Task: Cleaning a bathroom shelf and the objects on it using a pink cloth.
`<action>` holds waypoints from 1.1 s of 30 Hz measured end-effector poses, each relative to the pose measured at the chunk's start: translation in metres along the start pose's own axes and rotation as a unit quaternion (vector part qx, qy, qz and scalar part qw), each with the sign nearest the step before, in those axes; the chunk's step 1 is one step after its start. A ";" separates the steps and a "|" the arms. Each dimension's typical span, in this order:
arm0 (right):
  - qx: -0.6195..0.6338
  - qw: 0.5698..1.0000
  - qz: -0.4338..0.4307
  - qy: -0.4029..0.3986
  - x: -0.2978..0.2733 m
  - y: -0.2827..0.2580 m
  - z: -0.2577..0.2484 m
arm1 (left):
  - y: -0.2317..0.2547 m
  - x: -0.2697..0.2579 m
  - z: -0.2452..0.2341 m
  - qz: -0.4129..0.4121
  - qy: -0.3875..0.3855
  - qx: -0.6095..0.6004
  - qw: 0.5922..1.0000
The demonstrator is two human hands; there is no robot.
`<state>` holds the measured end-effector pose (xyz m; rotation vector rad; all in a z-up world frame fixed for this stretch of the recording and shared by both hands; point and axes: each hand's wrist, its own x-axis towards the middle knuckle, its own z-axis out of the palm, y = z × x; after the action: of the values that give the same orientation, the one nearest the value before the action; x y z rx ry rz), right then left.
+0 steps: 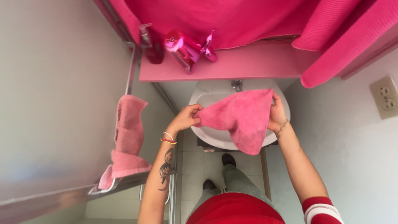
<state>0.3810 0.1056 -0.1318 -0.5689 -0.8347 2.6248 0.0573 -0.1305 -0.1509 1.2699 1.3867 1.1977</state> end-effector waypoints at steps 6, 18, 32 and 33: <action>0.027 0.983 -0.013 -0.181 -0.023 -0.018 0.030 | 0.080 0.030 0.040 0.146 0.020 0.323 0.935; -0.150 0.989 -0.006 0.016 -0.013 -0.047 -0.036 | 0.055 0.105 0.083 0.059 -0.050 -0.058 0.995; -0.166 0.948 -0.270 0.025 0.037 -0.044 -0.016 | 0.118 0.197 0.058 0.219 -0.097 -0.167 0.956; -0.259 0.904 -0.327 0.089 0.043 -0.052 -0.020 | 0.113 0.203 0.053 0.216 -0.058 -0.119 0.967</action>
<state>0.3624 0.1736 -0.1268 -0.5238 -1.3869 1.7144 0.1079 0.0779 -0.0461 1.4845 0.8719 1.5021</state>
